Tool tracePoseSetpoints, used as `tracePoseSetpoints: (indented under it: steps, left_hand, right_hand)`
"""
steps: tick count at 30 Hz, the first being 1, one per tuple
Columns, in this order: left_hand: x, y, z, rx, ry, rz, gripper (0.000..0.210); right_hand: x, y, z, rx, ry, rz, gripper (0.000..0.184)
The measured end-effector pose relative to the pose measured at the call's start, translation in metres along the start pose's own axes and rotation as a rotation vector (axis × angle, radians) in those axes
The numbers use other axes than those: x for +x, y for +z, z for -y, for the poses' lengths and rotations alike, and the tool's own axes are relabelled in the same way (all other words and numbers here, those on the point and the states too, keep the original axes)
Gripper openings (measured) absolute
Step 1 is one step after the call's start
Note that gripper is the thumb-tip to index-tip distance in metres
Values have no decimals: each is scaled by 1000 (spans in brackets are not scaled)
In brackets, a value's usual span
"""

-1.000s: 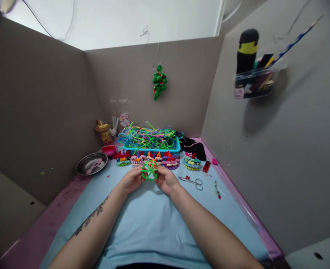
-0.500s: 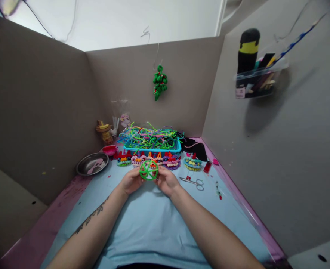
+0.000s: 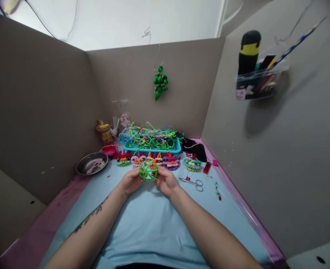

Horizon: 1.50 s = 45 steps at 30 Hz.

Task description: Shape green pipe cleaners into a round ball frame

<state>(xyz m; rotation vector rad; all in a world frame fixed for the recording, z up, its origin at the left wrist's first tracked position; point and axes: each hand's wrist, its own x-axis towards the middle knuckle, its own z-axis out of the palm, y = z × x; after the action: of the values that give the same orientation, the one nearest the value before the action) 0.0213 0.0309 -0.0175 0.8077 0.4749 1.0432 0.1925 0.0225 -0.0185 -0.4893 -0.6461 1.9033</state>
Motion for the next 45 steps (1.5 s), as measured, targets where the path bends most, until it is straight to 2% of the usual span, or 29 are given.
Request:
tracePoseSetpoints:
  steps: [6, 13, 20, 25, 27, 29, 30, 31, 32, 33, 36, 37, 38, 39, 41, 42, 43, 45]
  left_hand:
    - [-1, 1, 1, 18, -27, 9, 24]
    - [-4, 7, -2, 57, 23, 74, 29]
    - [-5, 7, -2, 22, 42, 26, 24]
    - [1, 4, -6, 40, 43, -33, 19]
    - [2, 1, -20, -4, 161, -113, 20]
    - [-3, -2, -40, -137, 458, -273, 20]
    - [-7, -3, -50, -189, 609, -316, 23]
    - [-13, -3, -58, -205, 686, -299, 28]
    - [-19, -2, -64, -168, 655, -216, 35]
    - [-25, -1, -67, -79, 518, -89, 40]
    - [-37, 5, -69, 345, -75, 372, 47]
    - [-37, 8, -67, 427, -165, 422, 50]
    - [-36, 9, -66, 453, -150, 389, 49]
    - [-33, 10, -64, 436, -37, 268, 46]
    - [-24, 10, -59, 398, 232, -80, 32]
    - [-19, 9, -57, 439, 280, -202, 26]
    - [-15, 7, -54, 508, 256, -257, 24]
    - [-11, 5, -48, 603, 130, -246, 25]
  right_hand:
    - [0, 2, -1, -36, -19, 42, 17]
    - [0, 3, -1, -46, -5, 36, 18]
    - [0, 3, 1, 4, 15, -24, 14]
    - [-3, 7, 2, -21, -16, 48, 17]
    - [-3, 8, 2, -8, -30, 42, 17]
    - [-2, 7, 1, 15, -34, 4, 16]
    - [0, 5, 0, 27, -32, -21, 16]
    - [1, 3, -1, 36, -29, -42, 16]
    - [2, 1, -2, 42, -27, -58, 15]
    - [3, 0, -3, 46, -24, -67, 14]
    - [5, -3, -5, 43, -28, -66, 13]
    - [5, -3, -4, 41, -33, -63, 13]
    - [5, -3, -4, 40, -38, -60, 13]
    - [4, -2, -3, 39, -39, -57, 13]
    - [3, 0, -2, 29, -30, -41, 12]
    - [3, 1, -2, 19, -25, -26, 12]
    - [2, 2, -2, 4, -22, -5, 11]
    - [2, 4, -3, -39, -24, 41, 8]
